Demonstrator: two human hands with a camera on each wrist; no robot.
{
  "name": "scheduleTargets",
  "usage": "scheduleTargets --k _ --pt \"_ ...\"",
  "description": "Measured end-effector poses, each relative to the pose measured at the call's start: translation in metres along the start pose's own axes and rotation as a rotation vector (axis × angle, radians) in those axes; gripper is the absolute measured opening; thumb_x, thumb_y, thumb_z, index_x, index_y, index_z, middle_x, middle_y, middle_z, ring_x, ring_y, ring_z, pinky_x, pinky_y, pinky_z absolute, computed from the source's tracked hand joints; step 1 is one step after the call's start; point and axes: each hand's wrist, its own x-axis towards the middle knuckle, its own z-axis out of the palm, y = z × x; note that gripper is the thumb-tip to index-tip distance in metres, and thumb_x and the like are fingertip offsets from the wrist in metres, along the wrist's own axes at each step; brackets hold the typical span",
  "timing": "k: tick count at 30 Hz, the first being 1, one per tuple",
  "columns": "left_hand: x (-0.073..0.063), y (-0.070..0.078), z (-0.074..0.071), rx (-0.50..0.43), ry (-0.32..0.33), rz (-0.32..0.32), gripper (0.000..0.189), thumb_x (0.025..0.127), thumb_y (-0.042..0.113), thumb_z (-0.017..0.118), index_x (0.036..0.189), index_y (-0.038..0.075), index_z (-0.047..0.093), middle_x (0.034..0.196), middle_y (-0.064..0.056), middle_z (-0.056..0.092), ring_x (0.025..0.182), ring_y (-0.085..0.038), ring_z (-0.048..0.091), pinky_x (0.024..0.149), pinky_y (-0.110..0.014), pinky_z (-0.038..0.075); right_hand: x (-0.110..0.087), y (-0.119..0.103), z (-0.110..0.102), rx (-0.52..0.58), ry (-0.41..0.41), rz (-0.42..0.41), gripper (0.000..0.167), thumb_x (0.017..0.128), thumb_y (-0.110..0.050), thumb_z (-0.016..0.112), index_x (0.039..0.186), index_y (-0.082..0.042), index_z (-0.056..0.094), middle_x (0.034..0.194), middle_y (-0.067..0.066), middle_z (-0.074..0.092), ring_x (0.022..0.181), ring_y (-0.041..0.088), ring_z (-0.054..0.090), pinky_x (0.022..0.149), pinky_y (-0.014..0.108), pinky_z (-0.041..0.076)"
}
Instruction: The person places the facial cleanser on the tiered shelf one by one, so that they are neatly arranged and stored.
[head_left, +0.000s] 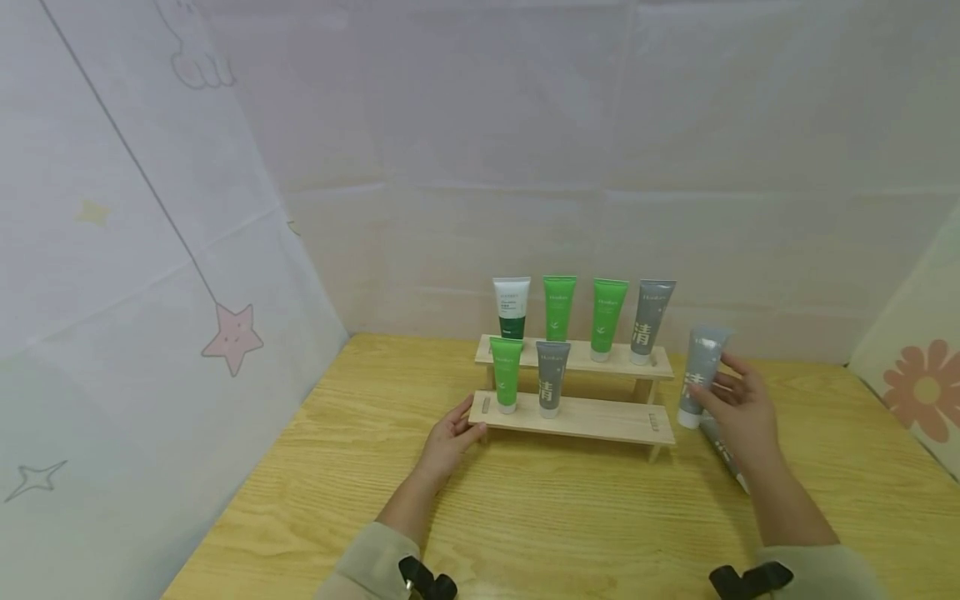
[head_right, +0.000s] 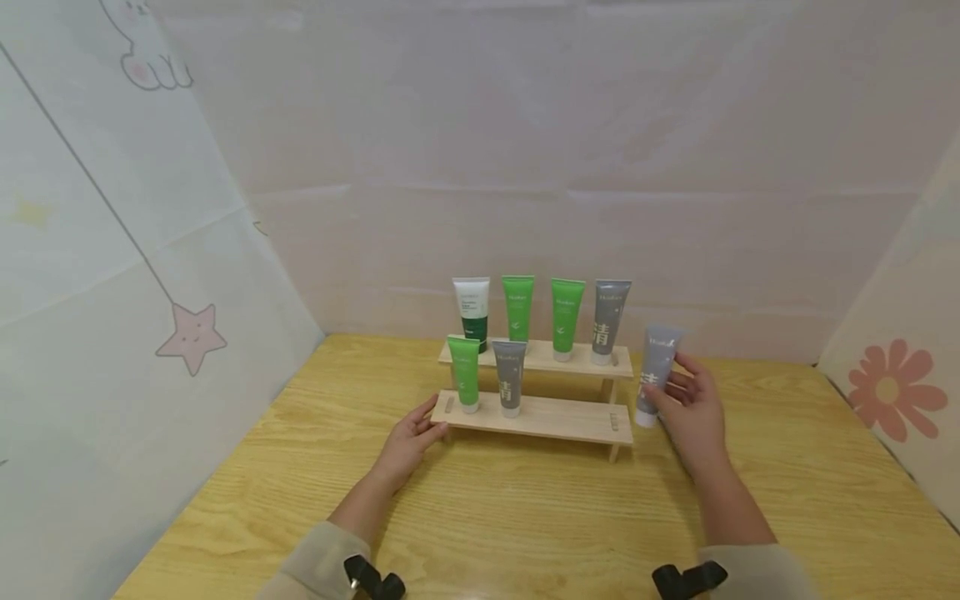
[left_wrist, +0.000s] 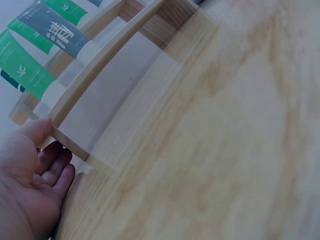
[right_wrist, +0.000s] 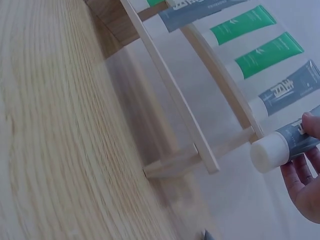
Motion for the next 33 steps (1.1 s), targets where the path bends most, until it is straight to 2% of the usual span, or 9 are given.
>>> scheduleTargets --k 5,17,22,25,27,30,33 --pt "0.0 0.0 0.0 -0.005 0.0 -0.003 0.066 0.098 0.019 0.061 0.155 0.012 0.028 0.146 -0.022 0.049 0.132 -0.033 0.051 0.112 -0.047 0.038 0.002 -0.002 0.012 0.049 -0.004 -0.031 0.068 0.092 -0.021 0.07 0.148 -0.017 0.034 0.104 -0.023 0.053 0.093 -0.01 0.054 0.076 0.006 0.049" --pt "0.002 -0.002 0.0 -0.001 0.006 -0.002 0.066 0.098 0.019 0.061 0.154 0.011 0.029 0.145 -0.022 0.049 0.132 -0.032 0.052 0.111 -0.045 0.041 0.001 -0.014 0.041 0.052 -0.098 0.012 0.069 0.093 -0.024 0.069 0.146 -0.017 0.026 0.122 0.0 0.05 0.101 -0.003 0.052 0.08 0.009 0.048" --pt "0.001 -0.002 -0.001 0.008 0.006 0.011 0.066 0.098 0.019 0.061 0.154 0.008 0.029 0.144 -0.023 0.05 0.131 -0.033 0.052 0.11 -0.044 0.043 0.001 -0.015 0.054 0.028 -0.136 0.011 0.074 0.094 -0.028 0.068 0.15 -0.014 0.021 0.135 0.012 0.048 0.115 0.011 0.052 0.082 0.01 0.046" --pt "0.002 -0.003 0.0 0.004 0.005 0.01 0.066 0.098 0.019 0.062 0.154 0.008 0.029 0.144 -0.023 0.05 0.131 -0.033 0.053 0.109 -0.043 0.044 0.002 -0.015 0.063 0.036 -0.137 0.026 0.074 0.094 -0.025 0.067 0.15 -0.012 0.021 0.137 0.016 0.047 0.123 0.023 0.051 0.082 0.01 0.046" --pt "0.002 -0.003 0.0 0.0 0.003 0.008 0.067 0.097 0.02 0.063 0.154 0.009 0.029 0.144 -0.023 0.05 0.131 -0.032 0.053 0.109 -0.042 0.044 0.003 -0.016 0.068 0.05 -0.141 0.038 0.072 0.094 -0.021 0.067 0.149 -0.012 0.021 0.137 0.016 0.047 0.125 0.027 0.049 0.081 0.009 0.046" --pt "0.002 -0.002 0.0 0.001 0.004 0.004 0.067 0.097 0.02 0.063 0.154 0.01 0.029 0.144 -0.023 0.05 0.131 -0.032 0.053 0.109 -0.042 0.044 0.002 -0.017 0.076 0.077 -0.142 0.043 0.069 0.094 -0.014 0.067 0.147 -0.01 0.024 0.134 0.016 0.049 0.121 0.023 0.051 0.082 0.009 0.047" --pt "0.002 -0.001 0.0 0.002 0.004 0.005 0.066 0.098 0.019 0.062 0.154 0.009 0.029 0.144 -0.023 0.05 0.13 -0.032 0.053 0.109 -0.042 0.044 0.002 -0.018 0.084 0.086 -0.136 0.034 0.067 0.093 -0.009 0.067 0.145 -0.008 0.025 0.132 0.017 0.05 0.11 0.01 0.053 0.083 0.008 0.047"
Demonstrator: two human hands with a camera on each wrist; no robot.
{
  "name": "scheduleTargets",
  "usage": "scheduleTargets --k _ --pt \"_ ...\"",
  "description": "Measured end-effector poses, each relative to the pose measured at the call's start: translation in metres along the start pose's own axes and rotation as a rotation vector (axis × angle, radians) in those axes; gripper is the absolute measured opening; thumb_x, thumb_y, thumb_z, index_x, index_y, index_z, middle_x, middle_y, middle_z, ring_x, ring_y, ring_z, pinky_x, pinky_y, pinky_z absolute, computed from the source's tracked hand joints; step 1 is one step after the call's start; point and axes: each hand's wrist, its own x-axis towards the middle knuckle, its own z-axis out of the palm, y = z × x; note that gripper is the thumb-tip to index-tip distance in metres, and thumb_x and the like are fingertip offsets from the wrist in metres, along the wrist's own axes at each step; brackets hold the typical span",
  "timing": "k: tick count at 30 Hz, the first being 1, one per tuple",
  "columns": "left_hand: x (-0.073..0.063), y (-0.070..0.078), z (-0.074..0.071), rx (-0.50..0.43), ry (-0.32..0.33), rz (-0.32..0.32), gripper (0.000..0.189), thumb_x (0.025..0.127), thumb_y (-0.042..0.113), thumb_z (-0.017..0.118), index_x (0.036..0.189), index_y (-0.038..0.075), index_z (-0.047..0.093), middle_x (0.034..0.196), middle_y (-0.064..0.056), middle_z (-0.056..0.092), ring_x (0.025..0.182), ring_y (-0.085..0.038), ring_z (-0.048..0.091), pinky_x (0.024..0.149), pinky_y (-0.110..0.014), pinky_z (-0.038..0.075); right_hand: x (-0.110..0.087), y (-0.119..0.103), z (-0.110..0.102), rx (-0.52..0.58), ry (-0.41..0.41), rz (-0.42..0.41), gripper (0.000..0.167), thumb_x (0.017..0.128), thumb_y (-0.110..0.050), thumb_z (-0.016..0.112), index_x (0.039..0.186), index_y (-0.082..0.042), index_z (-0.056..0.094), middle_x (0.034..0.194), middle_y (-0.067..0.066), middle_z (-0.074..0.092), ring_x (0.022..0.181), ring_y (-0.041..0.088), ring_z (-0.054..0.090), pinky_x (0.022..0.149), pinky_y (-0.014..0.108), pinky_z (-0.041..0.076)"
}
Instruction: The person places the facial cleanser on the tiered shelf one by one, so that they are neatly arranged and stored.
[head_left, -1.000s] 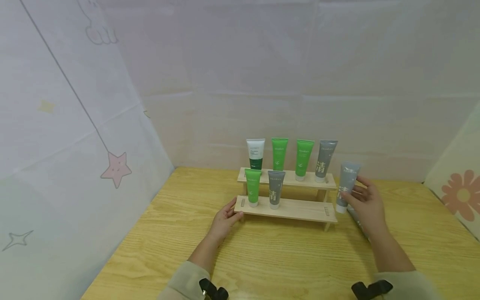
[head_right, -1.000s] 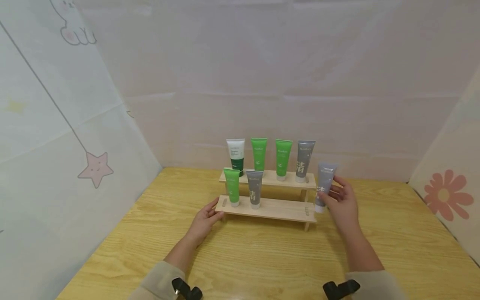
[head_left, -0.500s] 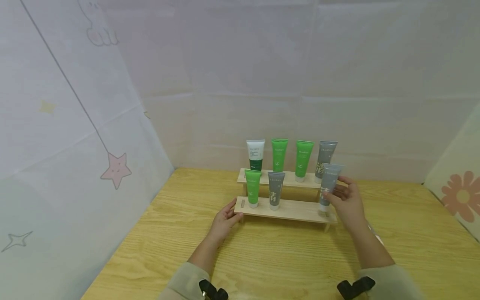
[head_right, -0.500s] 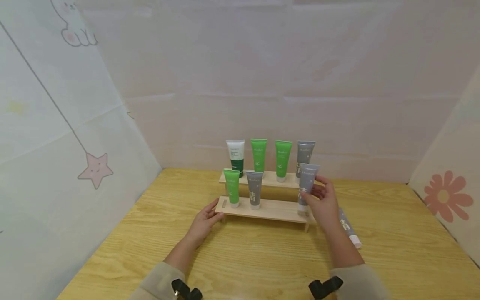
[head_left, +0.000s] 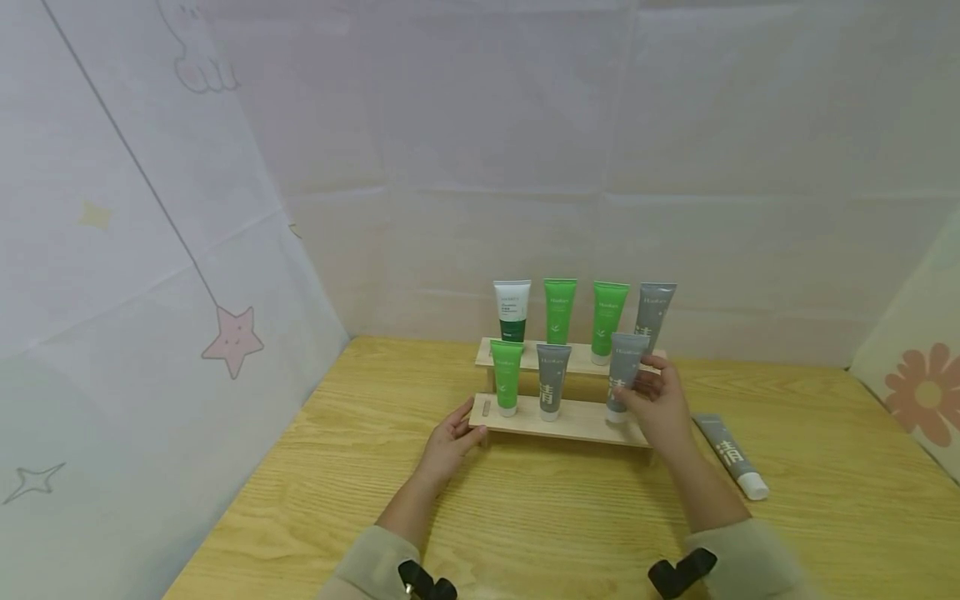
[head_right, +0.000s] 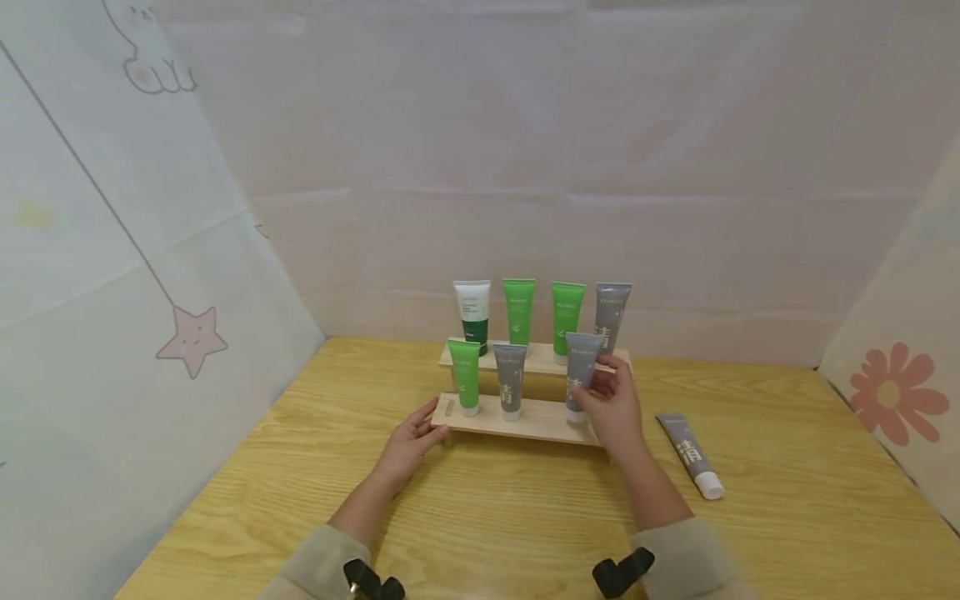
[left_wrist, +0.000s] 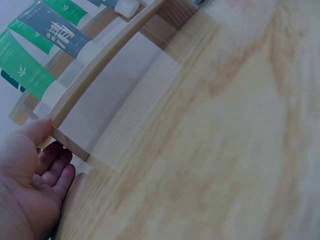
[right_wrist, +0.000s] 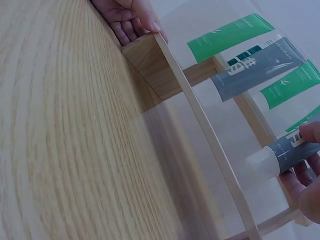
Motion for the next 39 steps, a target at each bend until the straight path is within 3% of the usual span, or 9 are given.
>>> scheduleTargets --k 3,11,30,32,37,39 --pt "-0.001 0.001 0.0 0.0 -0.001 0.001 0.066 0.098 0.019 0.061 0.154 0.009 0.028 0.144 -0.023 0.05 0.13 -0.032 0.053 0.109 -0.042 0.044 0.001 0.001 0.007 0.011 0.015 -0.014 0.064 0.092 -0.005 0.066 0.143 -0.007 0.028 0.132 0.018 0.051 0.103 0.004 0.052 0.084 0.008 0.045" --pt "-0.001 0.001 0.0 -0.003 0.003 -0.001 0.066 0.098 0.019 0.061 0.154 0.009 0.028 0.144 -0.023 0.049 0.13 -0.032 0.053 0.109 -0.044 0.043 0.003 0.004 0.021 0.043 0.004 -0.021 0.063 0.091 -0.001 0.066 0.142 -0.007 0.029 0.135 0.021 0.05 0.117 0.022 0.051 0.085 0.006 0.044" --pt "0.001 0.0 0.0 -0.007 -0.002 -0.005 0.066 0.098 0.019 0.062 0.155 0.011 0.029 0.144 -0.022 0.05 0.132 -0.032 0.052 0.111 -0.045 0.041 0.001 0.014 0.029 0.025 -0.031 -0.02 0.063 0.092 -0.004 0.066 0.142 -0.005 0.027 0.135 0.02 0.049 0.124 0.028 0.05 0.089 0.008 0.042" --pt "0.001 -0.001 0.0 -0.007 -0.002 -0.003 0.066 0.098 0.019 0.062 0.155 0.011 0.029 0.144 -0.022 0.05 0.132 -0.032 0.052 0.111 -0.045 0.041 0.001 0.015 0.029 0.027 -0.028 -0.018 0.063 0.092 -0.004 0.065 0.142 -0.005 0.027 0.136 0.02 0.049 0.125 0.028 0.05 0.093 0.012 0.043" --pt "0.001 -0.001 0.0 -0.017 -0.004 0.0 0.066 0.098 0.018 0.061 0.155 0.009 0.028 0.144 -0.022 0.05 0.132 -0.032 0.052 0.111 -0.044 0.041 0.0 0.014 0.027 0.044 -0.033 -0.021 0.065 0.091 -0.002 0.066 0.142 -0.004 0.027 0.139 0.022 0.047 0.129 0.032 0.048 0.111 0.038 0.042" --pt "0.001 -0.001 0.0 -0.015 -0.006 0.003 0.066 0.098 0.018 0.061 0.155 0.009 0.028 0.144 -0.023 0.05 0.131 -0.032 0.052 0.11 -0.044 0.042 0.0 0.015 0.026 0.051 -0.036 -0.03 0.066 0.091 -0.002 0.067 0.143 -0.003 0.027 0.141 0.022 0.045 0.131 0.035 0.047 0.113 0.043 0.04"
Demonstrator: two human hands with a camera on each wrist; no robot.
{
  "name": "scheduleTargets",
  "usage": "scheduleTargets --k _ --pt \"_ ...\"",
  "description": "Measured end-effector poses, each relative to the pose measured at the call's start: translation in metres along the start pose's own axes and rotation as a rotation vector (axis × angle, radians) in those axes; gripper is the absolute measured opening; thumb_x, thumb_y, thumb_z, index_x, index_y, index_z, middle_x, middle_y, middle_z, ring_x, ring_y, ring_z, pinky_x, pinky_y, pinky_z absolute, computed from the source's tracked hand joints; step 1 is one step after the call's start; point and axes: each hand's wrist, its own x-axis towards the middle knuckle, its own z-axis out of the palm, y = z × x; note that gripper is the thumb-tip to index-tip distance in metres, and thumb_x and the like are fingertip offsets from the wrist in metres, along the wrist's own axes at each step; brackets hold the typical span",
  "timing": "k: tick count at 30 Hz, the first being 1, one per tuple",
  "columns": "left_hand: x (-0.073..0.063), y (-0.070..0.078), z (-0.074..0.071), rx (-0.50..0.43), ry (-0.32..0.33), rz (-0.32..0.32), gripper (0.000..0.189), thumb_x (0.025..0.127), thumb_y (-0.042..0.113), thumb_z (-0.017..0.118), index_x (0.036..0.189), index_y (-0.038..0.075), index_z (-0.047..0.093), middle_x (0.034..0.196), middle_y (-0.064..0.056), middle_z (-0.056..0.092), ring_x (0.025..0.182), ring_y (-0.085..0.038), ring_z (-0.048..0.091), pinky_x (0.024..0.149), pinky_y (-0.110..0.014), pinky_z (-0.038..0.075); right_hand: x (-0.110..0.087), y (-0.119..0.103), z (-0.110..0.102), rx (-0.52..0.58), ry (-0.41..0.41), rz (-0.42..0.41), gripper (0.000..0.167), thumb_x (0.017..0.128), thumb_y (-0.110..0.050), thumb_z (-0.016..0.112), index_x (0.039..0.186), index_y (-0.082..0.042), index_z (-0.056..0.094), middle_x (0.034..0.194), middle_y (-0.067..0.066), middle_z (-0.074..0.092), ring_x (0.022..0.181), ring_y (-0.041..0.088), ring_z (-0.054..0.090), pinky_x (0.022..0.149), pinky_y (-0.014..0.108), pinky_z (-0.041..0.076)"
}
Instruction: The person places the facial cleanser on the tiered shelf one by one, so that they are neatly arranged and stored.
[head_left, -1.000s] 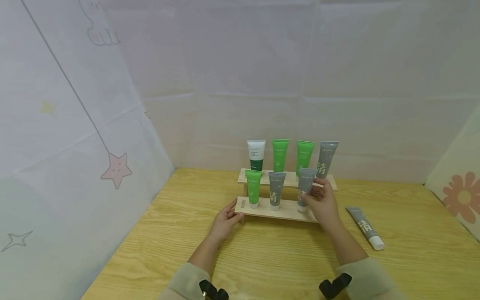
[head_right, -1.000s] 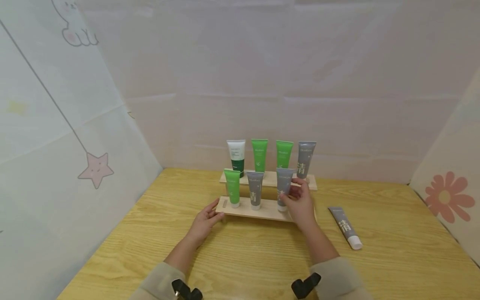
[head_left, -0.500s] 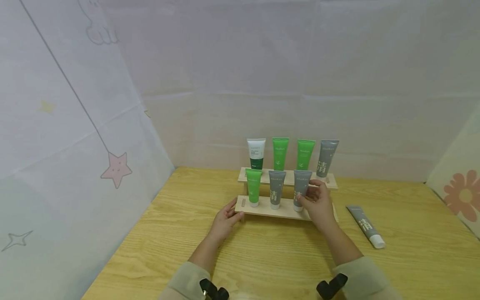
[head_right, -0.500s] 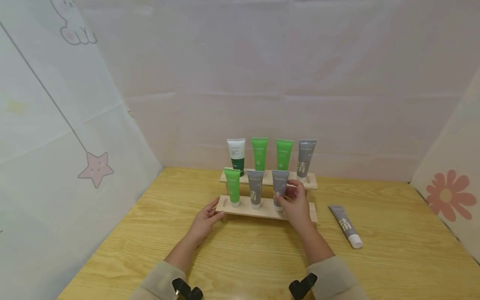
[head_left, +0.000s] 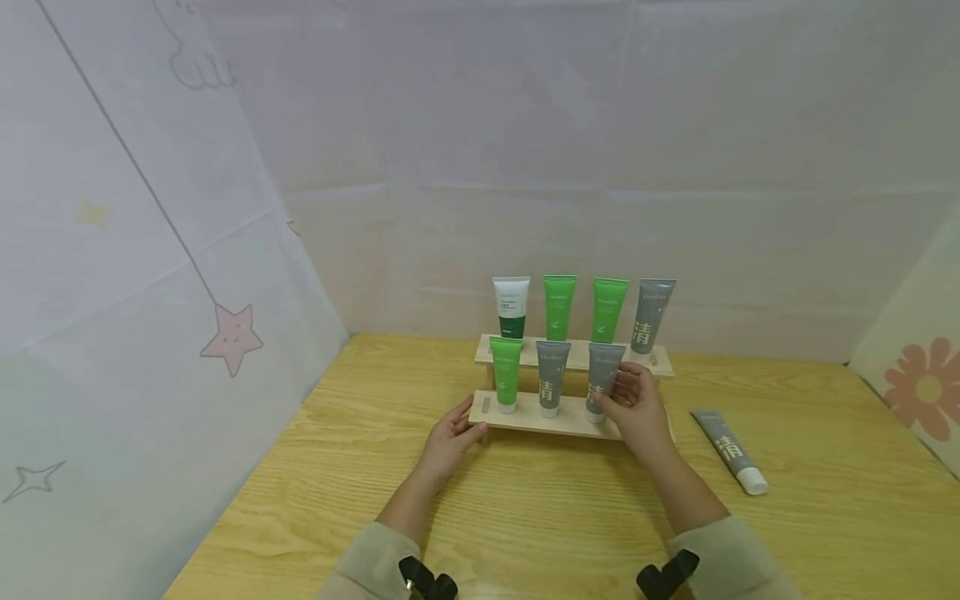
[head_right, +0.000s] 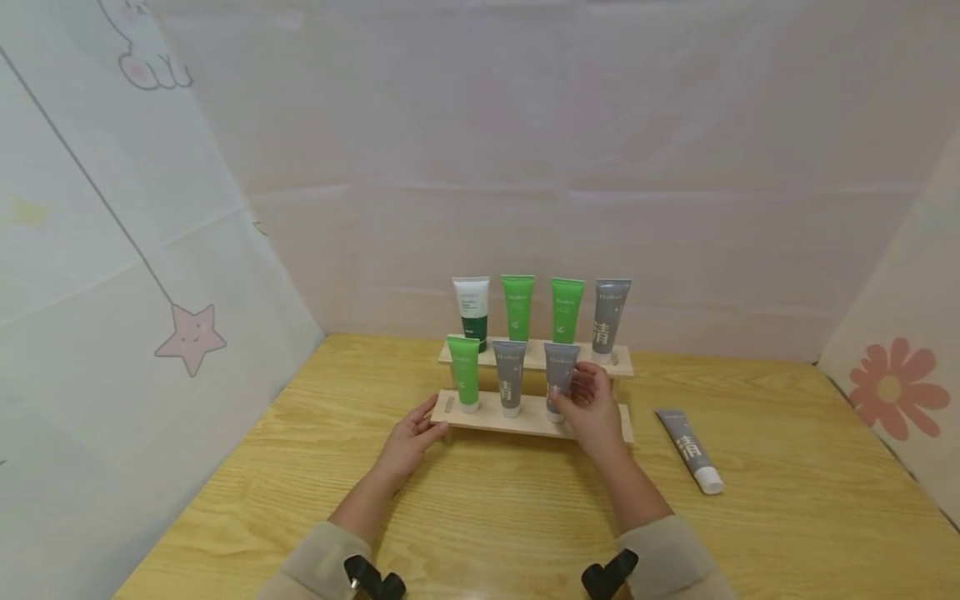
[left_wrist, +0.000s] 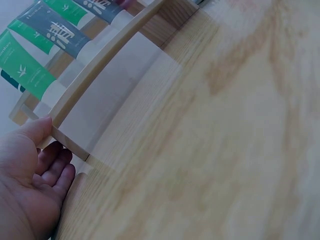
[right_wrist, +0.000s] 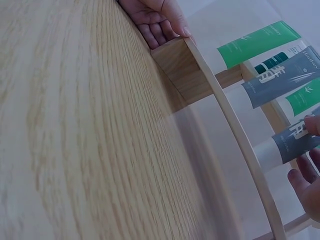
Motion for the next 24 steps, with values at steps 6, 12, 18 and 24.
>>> scheduleTargets --k 6,12,18,24 --pt "0.0 0.0 0.0 0.012 0.001 -0.001 0.065 0.098 0.018 0.06 0.155 0.01 0.028 0.144 -0.023 0.05 0.131 -0.033 0.053 0.11 -0.045 0.042 -0.003 0.002 -0.009 -0.011 0.014 -0.029 0.066 0.091 -0.005 0.068 0.144 -0.004 0.029 0.141 0.018 0.046 0.13 0.032 0.049 0.095 0.009 0.045" --pt "0.0 0.0 0.0 0.019 0.001 -0.004 0.065 0.099 0.017 0.06 0.155 0.01 0.028 0.144 -0.023 0.05 0.132 -0.033 0.052 0.111 -0.046 0.04 -0.005 0.003 -0.022 -0.02 0.03 -0.047 0.064 0.094 -0.01 0.066 0.146 -0.005 0.029 0.14 0.017 0.046 0.122 0.02 0.05 0.088 0.001 0.042" --pt "0.001 0.0 0.0 0.02 0.009 -0.007 0.065 0.098 0.017 0.06 0.155 0.009 0.028 0.144 -0.023 0.05 0.13 -0.033 0.053 0.11 -0.044 0.043 -0.009 0.006 -0.04 -0.044 0.055 -0.053 0.065 0.095 -0.019 0.066 0.147 -0.006 0.029 0.136 0.01 0.044 0.114 0.009 0.05 0.086 0.004 0.046" --pt "0.001 0.0 0.001 0.027 0.021 -0.016 0.065 0.098 0.019 0.061 0.154 0.011 0.029 0.143 -0.022 0.051 0.13 -0.032 0.054 0.109 -0.044 0.044 -0.012 0.005 -0.06 -0.12 0.066 -0.059 0.068 0.096 -0.029 0.064 0.148 -0.004 0.027 0.139 0.01 0.043 0.108 -0.001 0.048 0.085 0.002 0.044"
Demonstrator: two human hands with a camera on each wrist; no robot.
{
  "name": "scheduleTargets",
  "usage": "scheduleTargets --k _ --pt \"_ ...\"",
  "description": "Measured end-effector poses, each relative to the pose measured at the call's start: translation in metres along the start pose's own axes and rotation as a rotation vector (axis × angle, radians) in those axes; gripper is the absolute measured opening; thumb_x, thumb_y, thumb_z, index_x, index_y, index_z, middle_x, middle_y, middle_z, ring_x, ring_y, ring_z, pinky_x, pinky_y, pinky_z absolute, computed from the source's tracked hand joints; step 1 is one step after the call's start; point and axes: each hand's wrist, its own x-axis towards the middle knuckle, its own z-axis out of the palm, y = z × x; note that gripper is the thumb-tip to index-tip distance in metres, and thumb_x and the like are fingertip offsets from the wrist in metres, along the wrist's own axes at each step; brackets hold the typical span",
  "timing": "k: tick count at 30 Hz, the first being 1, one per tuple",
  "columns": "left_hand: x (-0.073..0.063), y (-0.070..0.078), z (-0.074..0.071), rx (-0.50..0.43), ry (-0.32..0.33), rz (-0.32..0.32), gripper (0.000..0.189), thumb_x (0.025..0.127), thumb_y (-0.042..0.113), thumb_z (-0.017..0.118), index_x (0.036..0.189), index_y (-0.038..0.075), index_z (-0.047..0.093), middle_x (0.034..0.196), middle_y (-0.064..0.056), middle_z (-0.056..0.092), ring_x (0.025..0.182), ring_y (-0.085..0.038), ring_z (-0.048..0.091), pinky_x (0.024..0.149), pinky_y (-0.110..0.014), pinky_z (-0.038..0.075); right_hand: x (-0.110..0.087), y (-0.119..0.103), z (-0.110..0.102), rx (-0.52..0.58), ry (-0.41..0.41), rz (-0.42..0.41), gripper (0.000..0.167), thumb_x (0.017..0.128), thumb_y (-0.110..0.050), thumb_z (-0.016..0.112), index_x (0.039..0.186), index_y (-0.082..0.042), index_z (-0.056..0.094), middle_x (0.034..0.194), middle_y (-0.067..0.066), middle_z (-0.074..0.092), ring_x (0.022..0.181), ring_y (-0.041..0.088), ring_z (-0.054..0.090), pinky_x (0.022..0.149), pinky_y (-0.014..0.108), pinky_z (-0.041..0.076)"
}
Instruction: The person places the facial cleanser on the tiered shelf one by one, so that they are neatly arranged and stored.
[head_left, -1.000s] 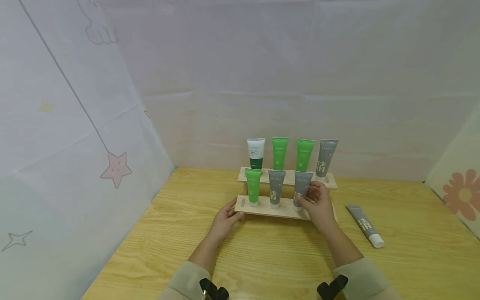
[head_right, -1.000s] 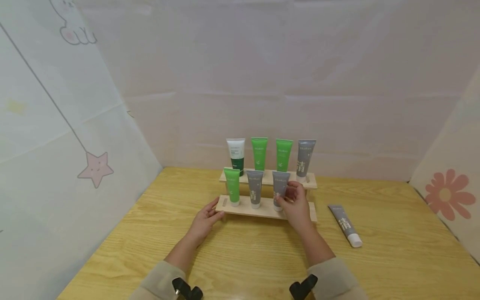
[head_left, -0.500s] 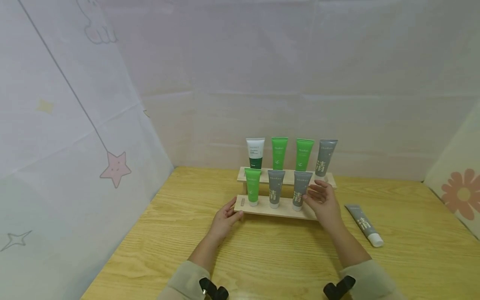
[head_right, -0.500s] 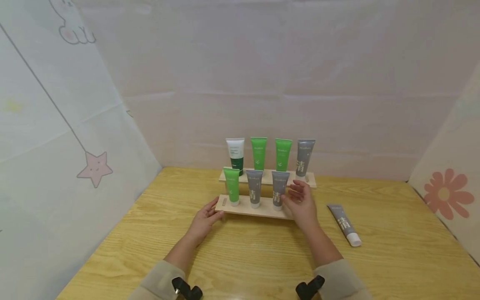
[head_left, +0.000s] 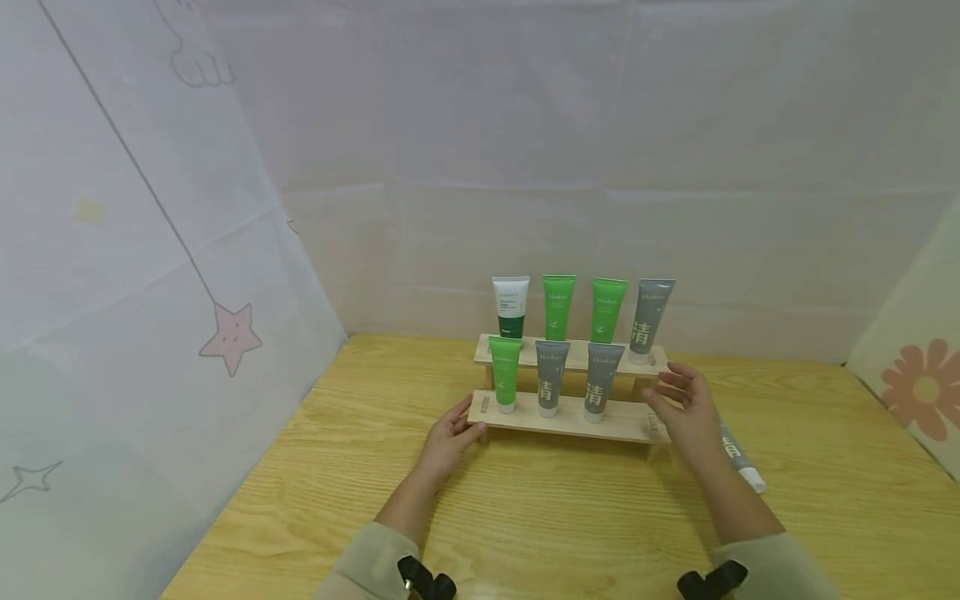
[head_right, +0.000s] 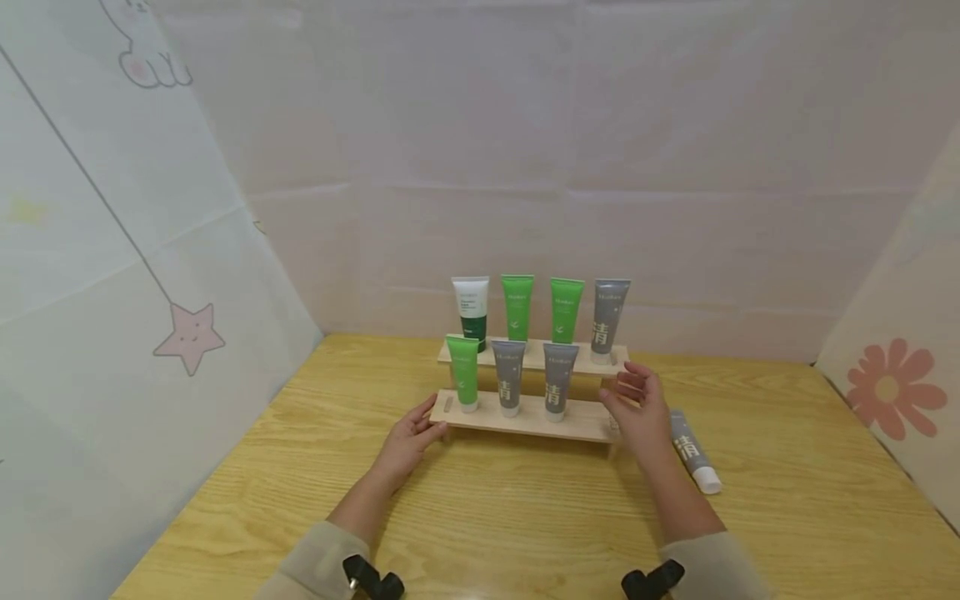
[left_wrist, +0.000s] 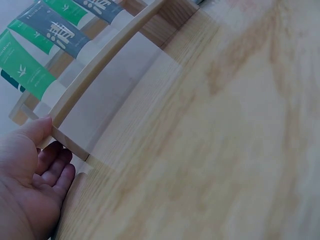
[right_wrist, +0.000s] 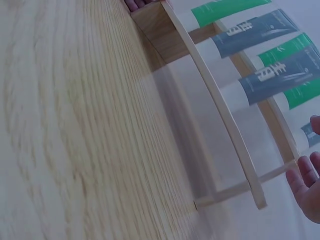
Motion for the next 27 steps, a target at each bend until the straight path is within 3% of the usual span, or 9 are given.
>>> scheduleTargets --k 4,11,17,27 --pt "0.0 0.0 0.0 -0.003 -0.005 0.005 0.065 0.098 0.019 0.061 0.155 0.01 0.029 0.143 -0.023 0.051 0.13 -0.032 0.053 0.11 -0.045 0.043 -0.003 0.001 -0.014 -0.047 -0.007 0.006 0.071 0.097 -0.032 0.062 0.15 -0.004 0.023 0.142 0.012 0.039 0.109 0.0 0.046 0.084 0.001 0.042" --pt "0.0 -0.002 -0.001 -0.016 -0.014 0.023 0.067 0.097 0.018 0.063 0.154 0.009 0.029 0.143 -0.023 0.051 0.131 -0.033 0.053 0.111 -0.045 0.041 -0.003 0.013 -0.034 -0.072 0.043 0.032 0.069 0.097 -0.034 0.062 0.149 -0.008 0.026 0.124 -0.018 0.04 0.105 -0.006 0.045 0.083 0.001 0.043" --pt "-0.001 -0.001 -0.002 -0.029 -0.032 0.032 0.068 0.097 0.018 0.062 0.154 0.007 0.027 0.143 -0.024 0.051 0.13 -0.032 0.054 0.112 -0.046 0.04 -0.009 0.021 -0.051 -0.118 0.067 0.016 0.066 0.097 -0.034 0.061 0.148 -0.01 0.027 0.121 -0.022 0.04 0.105 -0.006 0.045 0.081 0.001 0.043" --pt "-0.001 0.0 -0.002 -0.019 -0.03 0.016 0.068 0.097 0.019 0.062 0.154 0.008 0.028 0.143 -0.022 0.051 0.13 -0.032 0.054 0.112 -0.047 0.039 -0.016 0.035 -0.076 -0.176 0.049 0.057 0.068 0.097 -0.037 0.061 0.15 -0.01 0.028 0.115 -0.028 0.039 0.098 -0.013 0.042 0.075 0.001 0.044"
